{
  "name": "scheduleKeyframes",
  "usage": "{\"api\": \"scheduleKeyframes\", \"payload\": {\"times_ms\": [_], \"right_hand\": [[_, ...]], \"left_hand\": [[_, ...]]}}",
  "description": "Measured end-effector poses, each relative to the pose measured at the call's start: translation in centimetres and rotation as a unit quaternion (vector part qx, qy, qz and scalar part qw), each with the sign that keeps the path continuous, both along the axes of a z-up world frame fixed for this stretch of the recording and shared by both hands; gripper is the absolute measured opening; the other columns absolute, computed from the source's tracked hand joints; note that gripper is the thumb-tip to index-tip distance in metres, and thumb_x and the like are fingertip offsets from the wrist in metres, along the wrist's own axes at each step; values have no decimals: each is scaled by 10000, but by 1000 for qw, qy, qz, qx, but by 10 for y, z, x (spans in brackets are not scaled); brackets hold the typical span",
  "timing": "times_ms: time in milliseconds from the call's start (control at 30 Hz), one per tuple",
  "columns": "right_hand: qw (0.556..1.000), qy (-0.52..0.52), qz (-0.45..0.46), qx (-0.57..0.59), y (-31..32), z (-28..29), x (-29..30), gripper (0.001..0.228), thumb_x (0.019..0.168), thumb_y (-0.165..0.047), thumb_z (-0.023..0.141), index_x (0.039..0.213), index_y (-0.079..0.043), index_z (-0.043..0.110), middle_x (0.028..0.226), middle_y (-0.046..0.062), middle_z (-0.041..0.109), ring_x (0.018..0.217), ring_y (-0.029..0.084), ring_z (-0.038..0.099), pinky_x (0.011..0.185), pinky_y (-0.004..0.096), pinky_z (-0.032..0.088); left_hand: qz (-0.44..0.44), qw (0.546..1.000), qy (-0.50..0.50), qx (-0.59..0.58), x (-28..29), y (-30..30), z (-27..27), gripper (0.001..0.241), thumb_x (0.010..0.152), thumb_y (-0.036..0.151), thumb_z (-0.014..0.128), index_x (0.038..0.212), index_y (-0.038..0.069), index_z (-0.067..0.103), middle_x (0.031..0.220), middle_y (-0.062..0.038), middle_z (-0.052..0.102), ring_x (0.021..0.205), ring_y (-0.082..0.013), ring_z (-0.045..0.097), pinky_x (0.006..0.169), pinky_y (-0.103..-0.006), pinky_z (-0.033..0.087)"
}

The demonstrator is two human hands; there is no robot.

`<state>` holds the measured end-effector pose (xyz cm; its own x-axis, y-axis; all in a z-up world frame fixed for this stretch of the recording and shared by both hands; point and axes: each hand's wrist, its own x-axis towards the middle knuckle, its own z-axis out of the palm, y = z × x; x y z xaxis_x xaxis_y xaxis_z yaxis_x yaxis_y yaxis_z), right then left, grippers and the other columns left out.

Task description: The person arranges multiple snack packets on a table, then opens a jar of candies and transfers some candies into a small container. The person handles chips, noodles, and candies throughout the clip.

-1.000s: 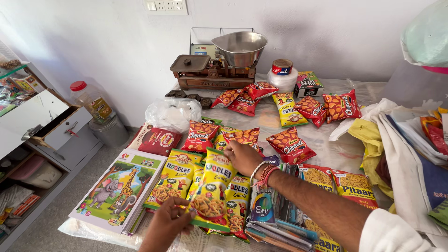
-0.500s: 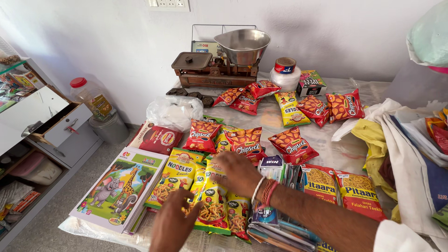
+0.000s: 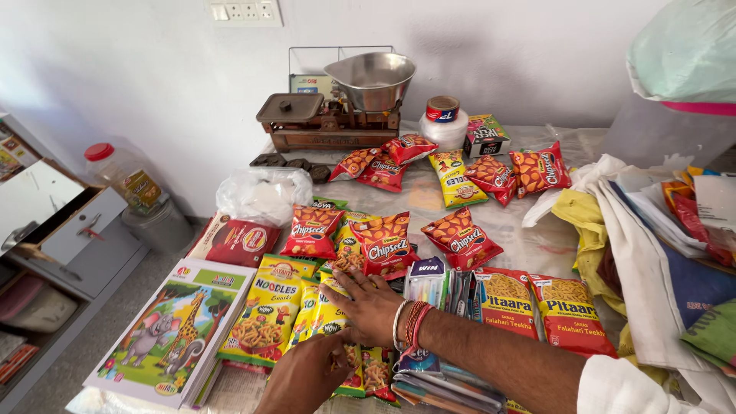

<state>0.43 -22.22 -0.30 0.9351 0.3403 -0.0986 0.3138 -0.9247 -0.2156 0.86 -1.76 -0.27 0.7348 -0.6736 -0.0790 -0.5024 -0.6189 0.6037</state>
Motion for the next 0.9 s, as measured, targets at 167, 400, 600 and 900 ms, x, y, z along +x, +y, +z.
{"api": "scheduleKeyframes", "payload": {"times_ms": [167,400,600,900], "right_hand": [[991,-76,10,105,-26,10,20,938,911,-588,664,1595,-75,280,1589,284,315,1484,422,330,1138,564,347],[930,-265,-111,230,-135,2,61,644,918,-477,731,1355,-25,587,1344,230,630,1269,370,615,1091,440,465],[810,-268,-337,397,-255,-36,96,492,840,-348,773,1180,-5,677,1112,162,766,1038,245,751,862,351,584],[806,-117,-523,250,-328,-66,102,441,772,-382,801,1079,-68,757,1046,166,770,1012,310,734,925,436,551]], "left_hand": [[53,997,63,1,6,-8,21,214,833,321,762,976,164,739,716,-93,708,676,-237,717,681,-416,568],[23,978,-61,-199,15,-56,62,282,842,267,762,1056,97,694,920,-72,716,817,-235,727,712,-387,586],[-62,963,-131,-229,27,-100,82,288,853,217,767,1098,84,695,1095,-119,671,1070,-320,656,902,-429,526],[-85,972,-86,-202,42,-138,79,349,838,221,785,1127,66,665,1161,-127,653,1111,-332,650,932,-433,513]]}}
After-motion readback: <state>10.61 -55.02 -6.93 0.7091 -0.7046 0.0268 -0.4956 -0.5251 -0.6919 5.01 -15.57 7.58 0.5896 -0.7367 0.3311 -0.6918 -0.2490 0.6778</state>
